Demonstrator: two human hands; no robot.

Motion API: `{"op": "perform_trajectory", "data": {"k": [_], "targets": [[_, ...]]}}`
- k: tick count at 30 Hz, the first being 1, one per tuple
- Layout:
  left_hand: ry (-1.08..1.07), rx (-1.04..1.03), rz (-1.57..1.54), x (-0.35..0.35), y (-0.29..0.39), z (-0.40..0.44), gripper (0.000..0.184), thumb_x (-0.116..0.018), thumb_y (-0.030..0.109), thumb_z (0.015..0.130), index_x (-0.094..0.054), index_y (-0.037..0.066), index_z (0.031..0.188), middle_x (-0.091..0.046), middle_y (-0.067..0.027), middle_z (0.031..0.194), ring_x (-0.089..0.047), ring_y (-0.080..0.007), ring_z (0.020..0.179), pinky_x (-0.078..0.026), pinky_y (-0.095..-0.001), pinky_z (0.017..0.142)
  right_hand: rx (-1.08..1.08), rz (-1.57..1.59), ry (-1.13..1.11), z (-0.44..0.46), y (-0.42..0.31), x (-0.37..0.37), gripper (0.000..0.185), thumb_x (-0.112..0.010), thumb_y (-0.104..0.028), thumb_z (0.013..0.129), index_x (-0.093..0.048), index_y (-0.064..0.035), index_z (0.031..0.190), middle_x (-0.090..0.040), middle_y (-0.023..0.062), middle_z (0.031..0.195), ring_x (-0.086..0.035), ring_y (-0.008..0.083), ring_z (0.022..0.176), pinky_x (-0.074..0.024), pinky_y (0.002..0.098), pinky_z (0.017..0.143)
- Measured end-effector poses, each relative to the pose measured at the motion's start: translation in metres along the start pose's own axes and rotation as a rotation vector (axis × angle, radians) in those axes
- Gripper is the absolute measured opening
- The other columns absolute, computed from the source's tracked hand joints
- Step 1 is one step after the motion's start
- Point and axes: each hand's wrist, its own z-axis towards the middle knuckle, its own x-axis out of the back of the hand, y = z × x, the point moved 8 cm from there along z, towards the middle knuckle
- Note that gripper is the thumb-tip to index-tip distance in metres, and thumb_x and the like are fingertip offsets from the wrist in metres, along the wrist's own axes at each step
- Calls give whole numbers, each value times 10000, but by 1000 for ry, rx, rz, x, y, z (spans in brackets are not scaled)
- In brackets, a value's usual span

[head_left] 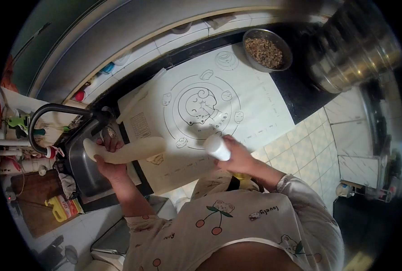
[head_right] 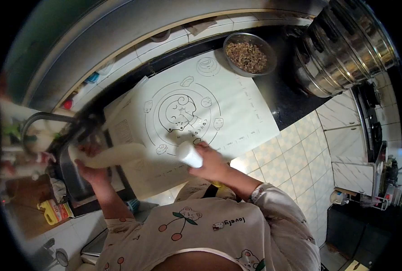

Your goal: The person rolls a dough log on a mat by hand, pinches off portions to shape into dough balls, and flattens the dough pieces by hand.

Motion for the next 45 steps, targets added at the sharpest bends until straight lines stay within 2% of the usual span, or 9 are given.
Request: {"op": "perform_trajectory", "data": {"k": [8, 18, 22, 29, 32, 35, 41, 43, 45], "targets": [[1, 101, 88, -17, -38, 12, 512, -745, 287, 734, -472, 132, 1139, -376, 16, 846, -386, -121, 771, -346, -300, 759, -278, 18, 74, -24, 39, 51, 504, -719, -225, 614, -583, -75, 1075, -533, 167, 1039, -529, 332, 1013, -431, 376, 901], [-101, 272, 140, -27, -88, 26, 440, -722, 272, 747, -496, 129, 1096, -395, 17, 845, -397, -138, 780, -342, -326, 780, -54, -12, -19, 7, -5, 8, 471, -700, -230, 615, -580, -74, 1043, -593, 156, 1042, -509, 321, 1097, -458, 371, 893], [-71, 258, 141, -22, -89, 25, 458, -734, 292, 728, -501, 132, 1089, -399, 16, 842, -403, -144, 779, -348, -330, 778, 115, 10, 197, -7, -3, 37, 443, -695, -216, 611, -590, -69, 1016, -601, 137, 1042, -561, 310, 1002, -490, 391, 820], [-16, 249, 154, -18, -88, 23, 489, -755, 284, 696, -509, 119, 1085, -399, 15, 829, -415, -148, 780, -377, -334, 773, -153, 5, 235, -38, 24, 76, 397, -700, -170, 605, -611, -67, 978, -590, 152, 997, -580, 305, 937, -488, 365, 798], [8, 257, 195, -19, -99, 27, 476, -754, 237, 677, -517, 110, 1070, -389, 22, 805, -416, -148, 748, -385, -331, 760, -14, -13, 257, -43, 28, 74, 398, -711, -170, 617, -615, -70, 990, -573, 153, 1035, -566, 303, 975, -474, 360, 830], [26, 326, 320, -29, -124, 34, 470, -756, 167, 651, -532, 95, 1058, -435, 13, 814, -448, -147, 745, -405, -327, 735, 35, 6, 260, -50, 28, 69, 408, -715, -179, 630, -612, -80, 1013, -566, 152, 1032, -552, 303, 992, -465, 353, 853], [-420, 447, 1125, -111, -212, 44, 469, -760, 180, 676, -538, 13, 1054, -544, -57, 873, -530, -192, 814, -444, -339, 754, -140, 203, 531, -69, 37, 91, 385, -703, -181, 614, -596, -68, 966, -567, 156, 1001, -556, 332, 943, -457, 371, 854], [-561, 266, 1282, -108, -260, 47, 500, -751, 257, 710, -529, -14, 1066, -568, -123, 940, -547, -268, 892, -439, -387, 810, -151, 318, 619, -83, 39, 101, 411, -685, -135, 628, -558, -54, 1011, -567, 122, 976, -576, 256, 869, -469, 335, 797], [-609, 428, 1673, -104, -290, 43, 662, -744, 322, 716, -445, -10, 1205, -477, -232, 1205, -457, -384, 1126, -393, -443, 927, -158, 436, 706, -99, 39, 113, 441, -668, -88, 643, -520, -40, 1055, -567, 88, 952, -596, 180, 796, -480, 299, 740]]}}
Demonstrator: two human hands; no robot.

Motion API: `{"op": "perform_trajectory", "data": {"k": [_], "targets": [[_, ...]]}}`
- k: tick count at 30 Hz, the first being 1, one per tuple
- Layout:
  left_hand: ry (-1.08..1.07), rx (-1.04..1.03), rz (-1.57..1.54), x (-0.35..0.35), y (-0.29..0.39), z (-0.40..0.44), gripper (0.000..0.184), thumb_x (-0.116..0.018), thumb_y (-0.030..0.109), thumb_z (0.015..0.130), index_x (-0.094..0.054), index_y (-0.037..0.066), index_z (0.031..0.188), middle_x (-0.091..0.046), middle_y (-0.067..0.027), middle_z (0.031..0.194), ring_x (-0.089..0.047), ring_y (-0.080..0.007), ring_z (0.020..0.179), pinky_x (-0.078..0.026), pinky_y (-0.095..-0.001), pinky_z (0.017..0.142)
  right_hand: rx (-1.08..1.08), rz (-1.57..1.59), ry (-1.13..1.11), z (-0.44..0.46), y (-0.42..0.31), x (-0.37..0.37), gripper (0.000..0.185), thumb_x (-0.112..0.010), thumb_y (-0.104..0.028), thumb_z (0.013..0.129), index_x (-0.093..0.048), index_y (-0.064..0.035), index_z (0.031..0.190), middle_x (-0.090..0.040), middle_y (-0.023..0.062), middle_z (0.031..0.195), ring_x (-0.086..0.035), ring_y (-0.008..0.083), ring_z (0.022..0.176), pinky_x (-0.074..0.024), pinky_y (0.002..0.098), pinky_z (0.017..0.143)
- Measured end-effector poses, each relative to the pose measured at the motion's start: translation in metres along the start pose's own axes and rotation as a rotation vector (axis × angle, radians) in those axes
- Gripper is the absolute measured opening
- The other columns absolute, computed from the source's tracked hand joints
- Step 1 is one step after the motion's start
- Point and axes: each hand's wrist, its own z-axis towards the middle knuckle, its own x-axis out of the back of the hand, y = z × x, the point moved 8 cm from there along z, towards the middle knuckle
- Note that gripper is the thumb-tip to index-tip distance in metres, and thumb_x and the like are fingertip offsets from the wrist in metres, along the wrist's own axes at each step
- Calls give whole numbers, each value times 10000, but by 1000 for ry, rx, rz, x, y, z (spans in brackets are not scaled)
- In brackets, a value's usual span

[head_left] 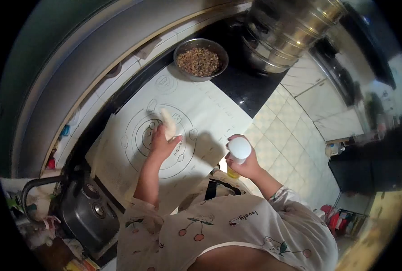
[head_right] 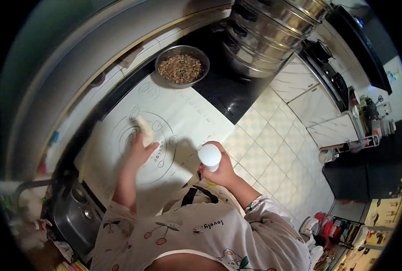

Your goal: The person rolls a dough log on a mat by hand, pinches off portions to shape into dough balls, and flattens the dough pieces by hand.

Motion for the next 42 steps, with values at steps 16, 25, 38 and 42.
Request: {"op": "perform_trajectory", "data": {"k": [16, 25, 38, 42], "targets": [[318, -24, 636, -87, 6, -21, 875, -571, 465, 792, -226, -93, 1371, -265, -287, 1410, -210, -401, 1338, -98, -523, 1100, 106, -1, 377, 23, 15, 167, 503, -593, 10, 663, -444, -39, 1140, -432, 98, 1161, -564, 185, 874, -534, 327, 703], [438, 327, 772, -74, -69, 31, 791, -480, 527, 833, -286, 4, 1393, -252, -187, 1450, -243, -336, 1342, -107, -533, 1090, 513, -247, 69, 166, -52, 149, 585, -685, -22, 583, -474, -9, 1129, -485, 112, 1101, -516, 209, 1030, -415, 315, 899], [450, 352, 353, -77, 3, -35, 741, -604, 395, 755, -365, 12, 1343, -326, -199, 1402, -234, -355, 1345, -32, -599, 1070, 631, -242, 500, 438, -99, 56, 669, -805, -255, 632, -468, -23, 1161, -462, 182, 1177, -486, 377, 1083, -409, 420, 922], [449, 440, 568, -78, 17, -41, 758, -564, 429, 801, -312, 14, 1383, -270, -205, 1443, -187, -371, 1362, 27, -644, 1034, 426, -391, 744, 482, -53, 72, 742, -808, -278, 641, -429, -76, 1246, -413, 204, 1269, -417, 377, 1162, -369, 442, 968]]}}
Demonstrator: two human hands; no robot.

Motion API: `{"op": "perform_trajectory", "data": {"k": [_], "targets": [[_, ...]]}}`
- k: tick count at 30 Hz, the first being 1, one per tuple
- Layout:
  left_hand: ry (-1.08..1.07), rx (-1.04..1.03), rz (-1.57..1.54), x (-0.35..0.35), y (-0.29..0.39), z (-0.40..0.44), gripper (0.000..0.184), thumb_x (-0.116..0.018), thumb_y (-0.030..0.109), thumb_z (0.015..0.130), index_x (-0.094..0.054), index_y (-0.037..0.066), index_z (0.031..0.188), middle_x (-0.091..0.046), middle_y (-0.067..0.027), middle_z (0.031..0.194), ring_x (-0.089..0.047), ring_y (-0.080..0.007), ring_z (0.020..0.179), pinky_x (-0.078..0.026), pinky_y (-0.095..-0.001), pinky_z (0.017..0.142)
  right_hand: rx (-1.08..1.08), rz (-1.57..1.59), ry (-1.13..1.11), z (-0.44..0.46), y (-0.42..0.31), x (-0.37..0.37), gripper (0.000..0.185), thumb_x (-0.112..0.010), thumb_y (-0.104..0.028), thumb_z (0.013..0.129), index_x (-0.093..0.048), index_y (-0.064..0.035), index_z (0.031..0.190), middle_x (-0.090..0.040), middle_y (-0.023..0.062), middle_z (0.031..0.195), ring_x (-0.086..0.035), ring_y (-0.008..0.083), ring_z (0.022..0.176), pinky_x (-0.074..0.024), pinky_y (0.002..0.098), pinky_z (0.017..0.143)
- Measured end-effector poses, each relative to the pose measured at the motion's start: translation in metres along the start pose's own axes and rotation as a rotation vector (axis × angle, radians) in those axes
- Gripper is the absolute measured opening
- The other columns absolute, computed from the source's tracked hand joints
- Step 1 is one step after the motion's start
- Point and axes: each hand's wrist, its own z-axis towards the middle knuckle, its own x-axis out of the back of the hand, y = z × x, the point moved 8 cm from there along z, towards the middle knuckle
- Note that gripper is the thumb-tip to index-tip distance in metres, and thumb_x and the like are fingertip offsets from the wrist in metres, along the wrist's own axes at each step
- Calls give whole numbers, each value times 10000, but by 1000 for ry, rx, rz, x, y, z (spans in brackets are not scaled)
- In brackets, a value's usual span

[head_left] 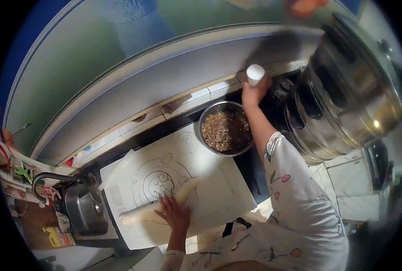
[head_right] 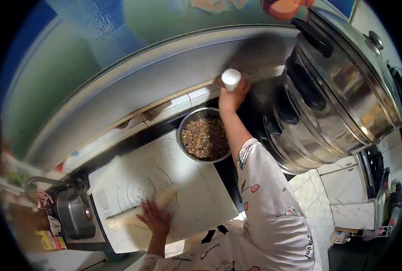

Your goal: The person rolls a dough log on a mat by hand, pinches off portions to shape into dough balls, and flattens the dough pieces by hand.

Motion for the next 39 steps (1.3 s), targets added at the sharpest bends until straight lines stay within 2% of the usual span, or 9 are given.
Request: {"op": "perform_trajectory", "data": {"k": [13, 21, 24, 25, 26, 27, 28, 29, 39], "targets": [[-89, -8, 54, -13, -18, 63, 733, -569, 407, 800, -317, 50, 1389, -311, -169, 1434, -235, -335, 1351, -6, -666, 1023, 186, 65, 265, 3, 84, -20, 717, -843, -258, 568, -518, 22, 1142, -560, 195, 1113, -483, 381, 1057, -353, 449, 954], [113, 33, -501, -2, -48, 56, 660, -567, 348, 828, -342, 44, 1368, -339, -180, 1412, -288, -319, 1328, -101, -542, 1076, -28, 23, -17, -56, 57, 0, 863, -719, -309, 751, -249, 89, 1355, -353, 270, 1350, -330, 387, 1259, -251, 423, 1070], [157, 32, -423, 11, -78, 66, 609, -583, 315, 832, -384, 40, 1337, -360, -185, 1389, -298, -324, 1318, -172, -496, 1075, 304, 214, -297, -171, -69, 52, 536, -573, -92, 853, -358, 28, 1329, -433, 201, 1317, -414, 307, 1221, -288, 372, 1048], [162, 28, -336, 15, -87, 71, 593, -590, 308, 832, -400, 41, 1326, -368, -186, 1380, -301, -325, 1315, -194, -483, 1073, 280, 421, -605, -224, -94, 48, 550, -570, -47, 831, -357, 15, 1334, -430, 184, 1322, -434, 294, 1206, -290, 383, 1047], [134, 42, -271, 20, -93, 83, 591, -588, 327, 830, -410, 49, 1320, -372, -183, 1376, -303, -326, 1312, -200, -495, 1068, -335, 941, -1072, -297, -88, 26, 570, -587, -27, 803, -373, 9, 1329, -415, 173, 1343, -445, 295, 1200, -294, 389, 1045], [107, 53, -207, 26, -97, 101, 589, -585, 346, 827, -421, 57, 1314, -376, -179, 1371, -305, -327, 1309, -207, -508, 1063, 362, 419, -1132, -336, -114, 22, 547, -623, -75, 792, -426, 2, 1296, -405, 173, 1353, -423, 309, 1228, -299, 408, 1045], [81, 62, -145, 26, -100, 110, 588, -583, 365, 825, -431, 65, 1308, -379, -176, 1367, -307, -327, 1307, -213, -520, 1059, 570, 268, -1148, -363, -136, 19, 520, -648, -156, 792, -474, 0, 1257, -395, 174, 1362, -384, 317, 1263, -301, 422, 1046], [57, 26, -117, 18, -100, 110, 603, -580, 385, 819, -429, 73, 1312, -376, -171, 1370, -308, -330, 1306, -213, -532, 1056, 645, 211, -1245, -393, -139, 4, 586, -615, -359, 806, -474, -40, 1278, -368, 165, 1385, -318, 304, 1308, -245, 451, 1076], [-170, -195, -7, 11, -76, -35, 701, -570, 497, 783, -365, 177, 1372, -267, -159, 1450, -251, -402, 1320, -173, -672, 1000, 704, -373, -1427, -443, -78, 108, 764, -550, -512, 804, -325, -73, 1387, -270, 193, 1441, -216, 320, 1360, -170, 531, 1079]]}}
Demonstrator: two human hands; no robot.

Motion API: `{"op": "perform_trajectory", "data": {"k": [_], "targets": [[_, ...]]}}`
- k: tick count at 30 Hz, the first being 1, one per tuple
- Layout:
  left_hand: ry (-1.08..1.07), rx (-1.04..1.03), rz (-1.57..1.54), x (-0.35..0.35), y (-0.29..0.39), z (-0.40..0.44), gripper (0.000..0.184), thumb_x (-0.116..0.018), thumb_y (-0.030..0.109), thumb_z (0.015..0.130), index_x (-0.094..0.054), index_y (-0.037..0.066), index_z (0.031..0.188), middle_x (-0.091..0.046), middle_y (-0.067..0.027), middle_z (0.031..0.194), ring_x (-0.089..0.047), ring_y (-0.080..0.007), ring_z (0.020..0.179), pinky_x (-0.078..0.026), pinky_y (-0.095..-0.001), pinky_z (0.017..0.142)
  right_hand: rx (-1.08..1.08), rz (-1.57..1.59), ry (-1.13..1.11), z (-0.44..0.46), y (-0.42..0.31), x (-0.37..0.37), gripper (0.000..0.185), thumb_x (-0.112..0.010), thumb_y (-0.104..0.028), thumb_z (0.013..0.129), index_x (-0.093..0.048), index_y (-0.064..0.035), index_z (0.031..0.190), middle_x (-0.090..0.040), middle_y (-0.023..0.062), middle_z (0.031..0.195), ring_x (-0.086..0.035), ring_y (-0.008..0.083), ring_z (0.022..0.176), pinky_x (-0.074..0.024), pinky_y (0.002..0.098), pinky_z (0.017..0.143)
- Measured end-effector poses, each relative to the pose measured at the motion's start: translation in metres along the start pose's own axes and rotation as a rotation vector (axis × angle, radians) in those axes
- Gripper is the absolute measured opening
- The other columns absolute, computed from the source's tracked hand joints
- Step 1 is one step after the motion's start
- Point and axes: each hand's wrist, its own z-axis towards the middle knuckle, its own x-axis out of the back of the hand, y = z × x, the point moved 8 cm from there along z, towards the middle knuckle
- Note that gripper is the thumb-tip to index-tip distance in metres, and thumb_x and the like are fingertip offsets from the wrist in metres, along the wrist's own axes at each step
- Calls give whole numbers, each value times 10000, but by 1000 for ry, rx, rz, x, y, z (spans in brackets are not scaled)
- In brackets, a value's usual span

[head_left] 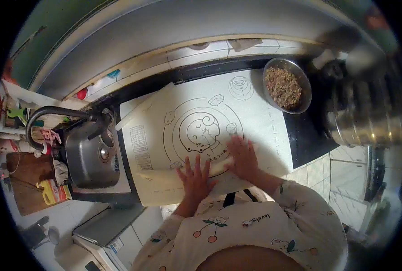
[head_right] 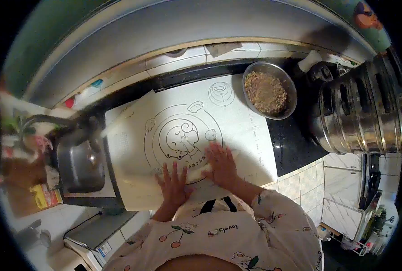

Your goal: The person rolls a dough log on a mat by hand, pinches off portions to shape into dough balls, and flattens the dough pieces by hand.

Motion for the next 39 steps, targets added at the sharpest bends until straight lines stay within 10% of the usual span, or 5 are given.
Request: {"op": "perform_trajectory", "data": {"k": [11, 16, 22, 28, 39], "targets": [[-49, -58, 26, -7, -40, -25, 805, -650, 567, 675, -384, 221, 1351, -221, -222, 1444, -205, -463, 1316, -159, -737, 933, -287, 158, -43, -32, 17, 10, 829, -753, -270, 689, -327, -179, 1394, -180, 119, 1496, -157, 301, 1388, -119, 572, 1081], [229, 91, 25, -3, -105, 53, 757, -578, 510, 781, -313, 163, 1400, -259, -218, 1436, -277, -442, 1297, -178, -698, 976, -445, -55, 268, 9, 83, 9, 605, -365, -412, 904, -297, -83, 1408, -248, 183, 1463, -175, 336, 1374, -105, 555, 1086], [49, -73, 49, 2, -71, 4, 755, -548, 519, 787, -297, 171, 1407, -241, -168, 1460, -162, -398, 1362, -86, -728, 965, -526, -63, 221, 4, 59, 27, 639, -438, -307, 885, -211, -62, 1430, -104, 164, 1506, -94, 333, 1392, -55, 610, 1063], [46, -92, 42, -10, -52, -19, 849, -642, 496, 689, -318, 155, 1395, -215, -150, 1473, -156, -403, 1363, -86, -728, 966, 79, 199, 147, 3, -135, -26, 589, -452, -302, 868, -340, 3, 1360, -294, 201, 1432, -219, 293, 1365, -164, 497, 1094], [267, -245, -58, 23, -94, 58, 875, -655, 601, 644, -446, 33, 1276, -443, -142, 1312, -315, -340, 1298, -198, -606, 1030, 97, -47, 127, 107, -105, -16, 588, -462, -434, 882, -365, -134, 1378, -282, 102, 1461, -227, 258, 1364, -157, 512, 1092]]}}
